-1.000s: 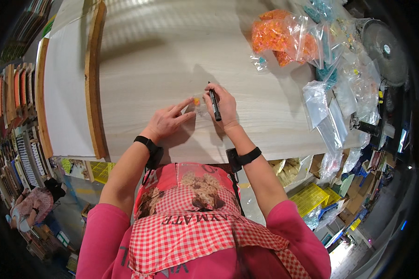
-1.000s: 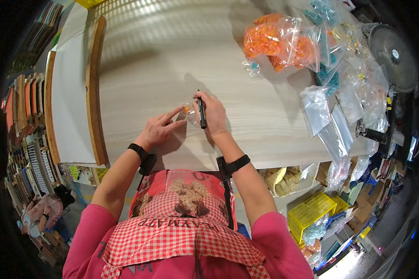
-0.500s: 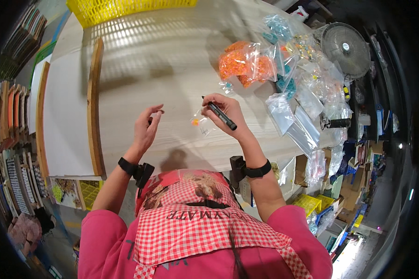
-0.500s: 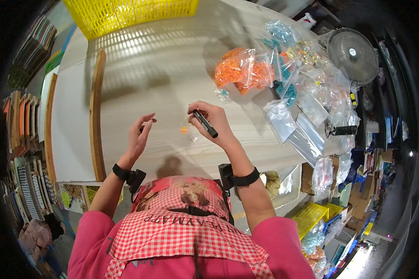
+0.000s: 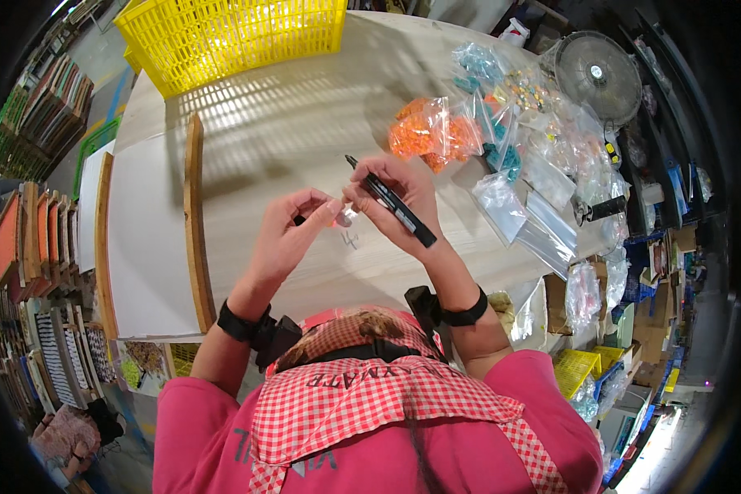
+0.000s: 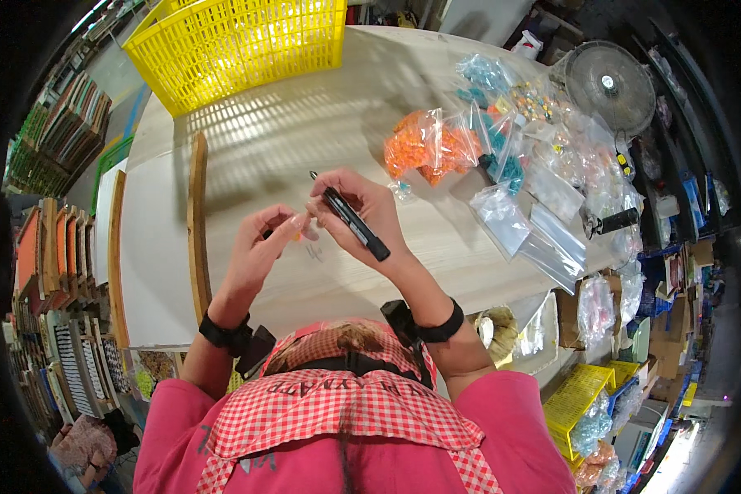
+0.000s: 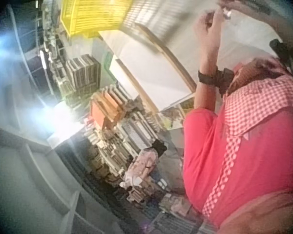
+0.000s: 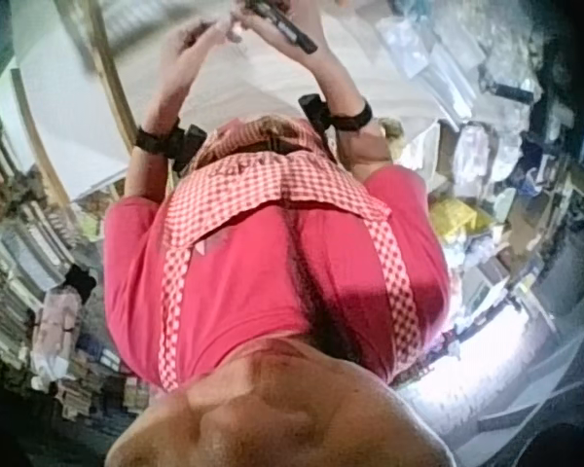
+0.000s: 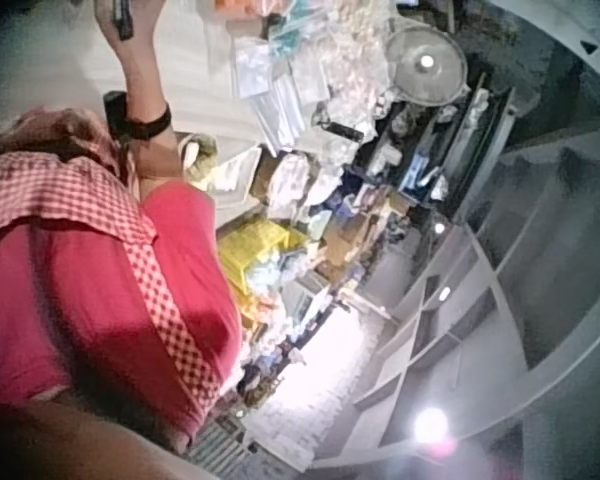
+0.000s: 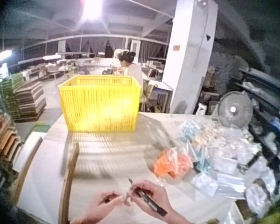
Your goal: Labeling and organizing small plastic bags containing small plastic parts using a marker pen and sticky notes.
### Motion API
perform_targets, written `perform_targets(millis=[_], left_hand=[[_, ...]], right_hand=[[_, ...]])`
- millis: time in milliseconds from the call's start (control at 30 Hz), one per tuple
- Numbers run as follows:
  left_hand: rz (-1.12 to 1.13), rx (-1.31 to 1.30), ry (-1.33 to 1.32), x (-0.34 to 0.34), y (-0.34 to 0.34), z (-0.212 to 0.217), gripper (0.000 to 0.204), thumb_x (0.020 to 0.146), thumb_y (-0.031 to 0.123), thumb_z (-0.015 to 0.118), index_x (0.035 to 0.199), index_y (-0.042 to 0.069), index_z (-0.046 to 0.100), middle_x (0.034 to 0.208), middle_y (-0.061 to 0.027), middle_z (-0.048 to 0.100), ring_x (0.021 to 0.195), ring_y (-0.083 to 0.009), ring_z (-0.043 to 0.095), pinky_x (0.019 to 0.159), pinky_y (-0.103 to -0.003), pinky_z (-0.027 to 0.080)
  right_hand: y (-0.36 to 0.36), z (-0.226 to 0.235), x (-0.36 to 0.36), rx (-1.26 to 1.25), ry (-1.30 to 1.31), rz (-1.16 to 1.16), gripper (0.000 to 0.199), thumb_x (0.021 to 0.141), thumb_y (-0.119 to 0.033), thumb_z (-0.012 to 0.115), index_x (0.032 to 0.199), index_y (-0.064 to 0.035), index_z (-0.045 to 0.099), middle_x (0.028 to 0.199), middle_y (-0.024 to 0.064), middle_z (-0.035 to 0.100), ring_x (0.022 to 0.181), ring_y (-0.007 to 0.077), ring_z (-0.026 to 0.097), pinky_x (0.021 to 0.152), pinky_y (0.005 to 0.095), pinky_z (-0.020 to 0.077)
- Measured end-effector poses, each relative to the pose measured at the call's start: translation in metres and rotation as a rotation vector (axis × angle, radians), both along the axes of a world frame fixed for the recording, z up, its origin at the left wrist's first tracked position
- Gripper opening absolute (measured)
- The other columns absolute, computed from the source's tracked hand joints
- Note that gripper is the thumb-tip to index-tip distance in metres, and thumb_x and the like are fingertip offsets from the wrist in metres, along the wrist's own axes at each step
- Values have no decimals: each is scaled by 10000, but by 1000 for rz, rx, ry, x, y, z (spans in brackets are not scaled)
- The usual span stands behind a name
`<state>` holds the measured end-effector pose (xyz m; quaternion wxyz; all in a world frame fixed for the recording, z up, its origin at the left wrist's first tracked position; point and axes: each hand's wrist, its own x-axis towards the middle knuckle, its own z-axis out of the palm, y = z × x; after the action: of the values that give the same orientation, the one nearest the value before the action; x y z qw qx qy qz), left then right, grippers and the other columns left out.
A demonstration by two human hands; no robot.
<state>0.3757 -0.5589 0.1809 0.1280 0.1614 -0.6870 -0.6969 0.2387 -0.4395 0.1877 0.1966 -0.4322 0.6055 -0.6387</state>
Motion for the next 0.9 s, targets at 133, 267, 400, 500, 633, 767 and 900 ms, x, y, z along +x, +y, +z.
perform_targets(millis=[133,267,400,500,633,767,900], left_hand=[[45,46,43,4,6,-8,177,921,155,578,960,-6,640,864,-48,684,790,-64,595,711,-210,452],[61,147,161,7,15,-18,149,885,141,629,965,17,642,870,-47,688,810,-88,617,743,-239,478],[44,196,203,11,18,-22,139,878,118,634,966,11,626,900,-52,672,845,-96,618,766,-245,482],[77,155,213,17,19,-22,169,875,118,640,997,3,616,906,-51,667,862,-92,613,772,-241,477],[150,184,190,21,23,-12,232,870,144,636,1046,-6,613,873,-44,670,826,-81,610,755,-232,467],[70,375,108,29,24,-3,301,908,225,617,1112,4,616,934,-3,658,828,-41,575,717,-192,450],[144,257,115,29,26,-2,293,950,239,554,1118,7,619,940,16,635,834,-30,540,731,-196,430]], right_hand=[[9,0,8,-19,31,-58,160,806,-33,671,941,-19,586,737,4,583,698,46,548,642,213,465],[17,2,14,-8,219,-154,153,789,0,691,913,-18,603,720,32,597,652,71,563,594,217,467],[16,0,19,-92,386,-152,133,779,18,683,863,-22,587,708,85,614,619,136,594,591,244,472],[15,-3,24,-148,294,-63,142,800,34,651,898,-6,556,731,96,620,624,145,596,612,254,483],[13,-3,27,-183,314,-55,139,819,44,631,916,-1,543,744,92,618,636,134,594,616,247,484],[11,-2,29,-202,205,-77,119,843,40,614,924,1,537,764,68,612,667,103,575,638,226,474],[9,-4,30,-205,144,-62,146,840,25,637,939,-7,534,758,61,599,662,96,561,624,221,466]])
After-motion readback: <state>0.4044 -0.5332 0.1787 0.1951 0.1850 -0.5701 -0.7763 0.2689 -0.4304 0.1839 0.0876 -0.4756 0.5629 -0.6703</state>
